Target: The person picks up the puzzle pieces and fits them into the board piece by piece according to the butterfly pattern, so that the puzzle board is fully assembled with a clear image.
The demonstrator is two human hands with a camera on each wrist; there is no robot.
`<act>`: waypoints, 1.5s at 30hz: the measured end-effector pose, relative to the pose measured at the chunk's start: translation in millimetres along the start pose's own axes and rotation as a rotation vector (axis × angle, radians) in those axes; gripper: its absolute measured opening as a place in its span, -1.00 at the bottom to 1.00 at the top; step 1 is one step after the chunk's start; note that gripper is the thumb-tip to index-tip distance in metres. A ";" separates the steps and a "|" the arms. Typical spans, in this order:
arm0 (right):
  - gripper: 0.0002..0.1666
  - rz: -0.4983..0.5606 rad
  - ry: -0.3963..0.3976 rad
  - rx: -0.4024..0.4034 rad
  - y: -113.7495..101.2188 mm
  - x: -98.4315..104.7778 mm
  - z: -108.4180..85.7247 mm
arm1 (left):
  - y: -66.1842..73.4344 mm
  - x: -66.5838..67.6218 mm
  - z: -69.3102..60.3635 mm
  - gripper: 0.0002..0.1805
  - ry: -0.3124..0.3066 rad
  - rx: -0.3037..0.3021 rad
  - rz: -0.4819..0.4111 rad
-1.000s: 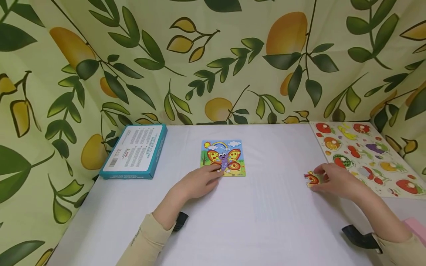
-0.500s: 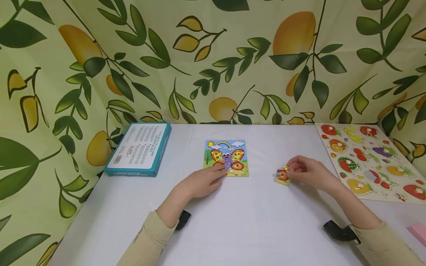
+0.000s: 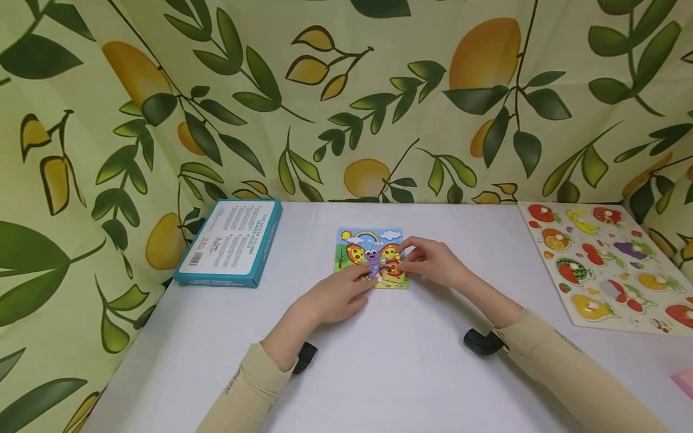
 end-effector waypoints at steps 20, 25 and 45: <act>-0.73 -0.121 -0.015 0.077 -0.2 -10.7 13.8 | 1.8 -1.6 0.3 -0.45 -0.054 0.009 -0.047; -0.73 -0.119 -0.011 0.045 1.7 -11.9 14.2 | 2.4 -1.1 -0.1 -0.45 -0.055 0.009 -0.044; -0.59 -0.058 -0.010 0.036 5.9 -14.2 13.8 | 2.2 -3.3 -0.1 -0.46 -0.049 0.013 -0.050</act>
Point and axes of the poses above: each hand's wrist, its own z-axis towards the middle knuckle, its own x-axis out of the back of the hand, y = z × x, the point moved 5 cm from there along z, towards the middle knuckle, and after that the axes turned 7 degrees about z, right-handed, at the moved point
